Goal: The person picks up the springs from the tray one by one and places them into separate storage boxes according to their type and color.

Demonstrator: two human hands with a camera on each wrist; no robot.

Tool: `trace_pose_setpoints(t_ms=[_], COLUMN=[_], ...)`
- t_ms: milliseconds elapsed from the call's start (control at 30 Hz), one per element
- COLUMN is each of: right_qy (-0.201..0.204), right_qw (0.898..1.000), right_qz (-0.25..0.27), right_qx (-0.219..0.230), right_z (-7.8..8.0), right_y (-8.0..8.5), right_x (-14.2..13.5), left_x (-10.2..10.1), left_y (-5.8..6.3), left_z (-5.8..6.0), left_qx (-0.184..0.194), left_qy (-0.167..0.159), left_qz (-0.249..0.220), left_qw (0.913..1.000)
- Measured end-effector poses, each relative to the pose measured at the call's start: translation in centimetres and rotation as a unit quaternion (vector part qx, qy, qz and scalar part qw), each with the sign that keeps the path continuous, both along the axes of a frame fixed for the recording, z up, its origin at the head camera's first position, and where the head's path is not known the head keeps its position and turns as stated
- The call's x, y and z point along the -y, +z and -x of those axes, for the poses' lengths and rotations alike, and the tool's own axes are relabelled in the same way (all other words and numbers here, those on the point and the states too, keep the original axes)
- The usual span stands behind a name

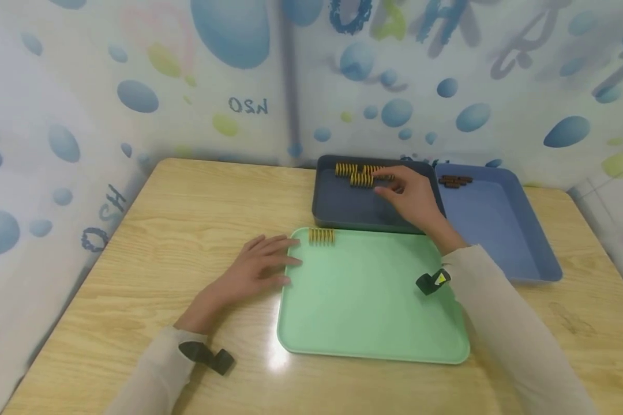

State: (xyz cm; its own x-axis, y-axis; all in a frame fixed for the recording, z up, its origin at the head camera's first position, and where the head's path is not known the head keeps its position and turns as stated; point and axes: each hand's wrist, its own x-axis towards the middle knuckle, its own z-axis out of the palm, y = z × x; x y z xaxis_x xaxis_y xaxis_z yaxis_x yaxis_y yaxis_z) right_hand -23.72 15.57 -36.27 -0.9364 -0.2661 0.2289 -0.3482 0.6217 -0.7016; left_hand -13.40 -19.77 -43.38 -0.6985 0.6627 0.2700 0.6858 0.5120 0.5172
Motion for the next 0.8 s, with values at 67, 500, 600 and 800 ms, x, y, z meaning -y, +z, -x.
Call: trace_pose_setpoints(t_ms=[67, 500, 600, 800], right_qy=[-0.001, 0.05, 0.076, 0.116], right_qw=[1.0, 0.996, 0.992, 0.982], right_qz=[0.01, 0.074, 0.098, 0.127], right_qx=[-0.006, 0.024, 0.031, 0.08], right_z=[-0.6, -5.3, -6.2, -8.2], right_y=[0.1, 0.1, 0.0, 0.3], right_x=[-0.1, 1.7, 2.5, 4.7], left_x=[0.0, 0.0, 0.0, 0.0], left_y=[0.0, -0.2, -0.2, -0.3], left_z=[0.0, 0.1, 0.1, 0.1], left_qx=[-0.001, -0.001, -0.002, -0.003], left_qy=[0.0, -0.001, -0.001, 0.001], left_qz=[-0.001, 0.002, 0.002, 0.003], left_qw=[1.0, 1.0, 1.0, 1.0])
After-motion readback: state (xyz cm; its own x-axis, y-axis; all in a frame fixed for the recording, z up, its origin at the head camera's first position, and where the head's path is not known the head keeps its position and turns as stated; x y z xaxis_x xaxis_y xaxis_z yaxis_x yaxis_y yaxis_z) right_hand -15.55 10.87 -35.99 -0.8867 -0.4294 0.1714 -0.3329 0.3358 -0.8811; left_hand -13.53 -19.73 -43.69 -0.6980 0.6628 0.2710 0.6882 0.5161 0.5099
